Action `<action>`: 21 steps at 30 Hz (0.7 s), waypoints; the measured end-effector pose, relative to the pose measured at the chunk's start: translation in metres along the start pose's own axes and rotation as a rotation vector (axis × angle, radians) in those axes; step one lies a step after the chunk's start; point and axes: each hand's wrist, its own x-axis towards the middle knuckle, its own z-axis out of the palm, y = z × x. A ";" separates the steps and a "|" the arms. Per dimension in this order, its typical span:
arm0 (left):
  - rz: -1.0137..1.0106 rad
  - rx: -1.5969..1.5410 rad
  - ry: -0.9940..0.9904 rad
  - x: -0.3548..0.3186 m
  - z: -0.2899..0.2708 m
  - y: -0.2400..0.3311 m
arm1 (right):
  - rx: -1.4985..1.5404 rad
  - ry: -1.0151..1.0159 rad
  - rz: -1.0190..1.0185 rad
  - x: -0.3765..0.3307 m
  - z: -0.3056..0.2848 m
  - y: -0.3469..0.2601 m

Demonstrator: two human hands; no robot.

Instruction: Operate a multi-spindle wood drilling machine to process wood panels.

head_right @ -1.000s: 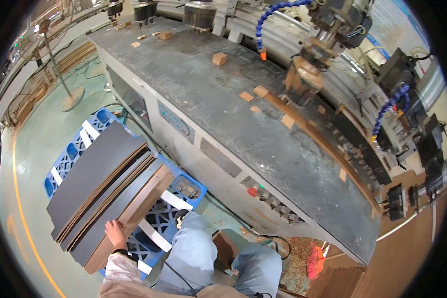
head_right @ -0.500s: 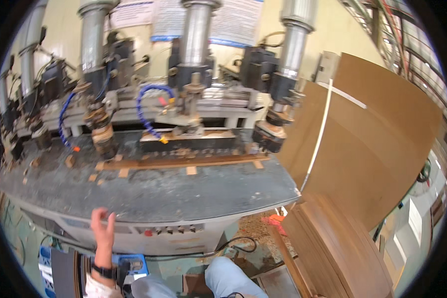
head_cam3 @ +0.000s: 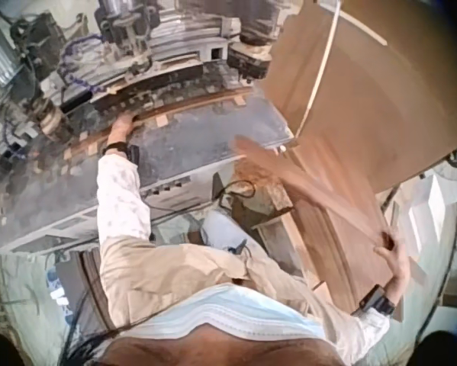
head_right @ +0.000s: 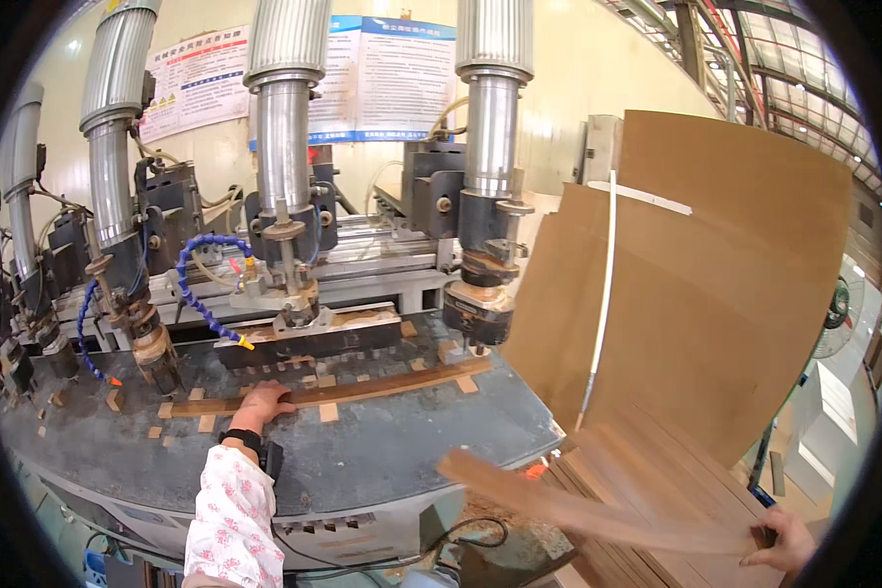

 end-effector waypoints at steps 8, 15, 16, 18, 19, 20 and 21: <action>0.176 -0.239 -0.173 -0.118 -0.046 0.012 | 0.154 0.050 -0.872 0.204 0.071 -0.168; -0.113 -0.396 -0.061 -0.393 -0.046 0.014 | -0.009 -0.172 -1.265 0.301 0.216 -0.344; -0.218 -0.374 -0.121 -0.427 -0.049 0.027 | -0.001 -0.166 -1.320 0.309 0.240 -0.364; -0.416 -0.316 -0.171 -0.486 -0.043 0.062 | 0.034 -0.249 -1.340 0.322 0.288 -0.402; -0.482 -0.291 -0.159 -0.510 -0.031 0.074 | 0.033 -0.262 -1.348 0.326 0.306 -0.414; -0.534 -0.261 -0.068 -0.537 -0.008 0.083 | 0.040 -0.237 -1.365 0.332 0.324 -0.426; -0.574 -0.235 0.028 -0.563 0.016 0.085 | 0.042 -0.200 -1.377 0.337 0.337 -0.436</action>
